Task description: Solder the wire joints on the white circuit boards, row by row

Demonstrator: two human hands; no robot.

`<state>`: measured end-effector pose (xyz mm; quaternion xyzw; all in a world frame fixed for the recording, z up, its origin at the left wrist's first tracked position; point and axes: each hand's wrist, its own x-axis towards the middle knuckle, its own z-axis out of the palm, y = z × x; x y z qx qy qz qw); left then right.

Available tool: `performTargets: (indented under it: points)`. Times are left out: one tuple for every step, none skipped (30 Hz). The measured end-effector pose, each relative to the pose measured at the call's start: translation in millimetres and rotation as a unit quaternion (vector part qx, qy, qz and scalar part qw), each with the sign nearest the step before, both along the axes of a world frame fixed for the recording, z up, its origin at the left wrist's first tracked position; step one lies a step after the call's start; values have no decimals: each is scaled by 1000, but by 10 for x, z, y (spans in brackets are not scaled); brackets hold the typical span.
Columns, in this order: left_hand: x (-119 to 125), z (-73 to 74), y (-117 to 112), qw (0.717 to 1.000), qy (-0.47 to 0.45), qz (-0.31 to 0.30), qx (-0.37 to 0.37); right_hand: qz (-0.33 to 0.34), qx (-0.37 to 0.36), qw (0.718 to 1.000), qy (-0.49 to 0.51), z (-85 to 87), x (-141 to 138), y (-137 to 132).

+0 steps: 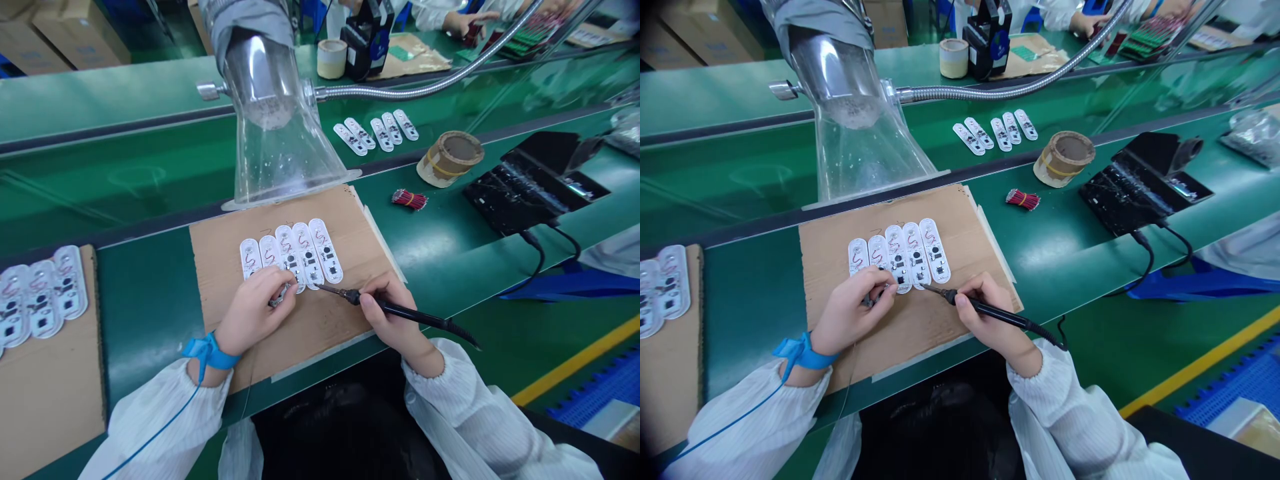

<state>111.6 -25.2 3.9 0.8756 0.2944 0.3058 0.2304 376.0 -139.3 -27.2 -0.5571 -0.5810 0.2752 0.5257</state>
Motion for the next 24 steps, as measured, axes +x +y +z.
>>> performTargets:
  points:
    - [-2,3,-1,1000,1,0,1,-2,-4,1000,0,-5,1,-3]
    - [-4,5,-2,1000,2,0,3,-5,-3,1000,3,-10,2,-4]
    - [-7,7,-3,1000,3,1,3,-8,0,1000,7,-12,2,-4]
    - [-9,8,-4,1000,4,3,4,-9,4,1000,11,-10,1,-2]
    - [-10,8,-4,1000,6,3,3,-7,7,1000,13,-5,0,1]
    - [-10,7,-4,1000,9,4,2,-3,8,1000,12,2,-2,5]
    - [-8,6,-5,1000,11,4,1,3,8,1000,8,12,-4,9]
    - [-5,5,-6,1000,13,4,0,8,5,1000,1,21,-5,11]
    - [-3,5,-8,1000,14,4,0,10,3,1000,-6,28,-4,13]
    - [-3,8,-10,1000,15,5,0,10,2,1000,-12,33,-1,12]
    - [-9,16,-13,1000,16,4,0,8,1,1000,-15,34,3,8]
    - [-21,28,-16,1000,16,2,-1,6,2,1000,-13,32,7,3]
    - [-41,46,-17,1000,16,2,-4,3,6,1000,-7,30,9,-3]
    - [-70,68,-17,1000,15,5,-8,-3,12,1000,2,29,6,-9]
    - [-106,92,-13,1000,11,13,-15,-11,17,1000,12,31,-3,-13]
    - [-147,116,-7,999,5,27,-24,-23,19,999,24,35,-22,-14]
    - [-191,135,1,998,-3,45,-33,-35,19,999,37,43,-50,-10]
    - [-236,148,11,997,-13,64,-40,-43,17,998,47,52,-86,-2]
    - [-277,151,20,996,-22,80,-45,-48,12,997,56,61,-129,11]
    - [-313,145,26,994,-29,90,-49,-49,9,997,60,67,-175,27]
    - [-342,130,28,993,-35,96,-53,-47,7,997,62,69,-218,43]
    - [-363,109,27,993,-40,96,-59,-44,5,997,59,66,-256,59]
    - [-377,83,21,992,-45,93,-66,-41,3,998,53,60,-285,73]
    - [-384,57,13,992,-49,90,-73,-40,0,998,47,51,-303,83]
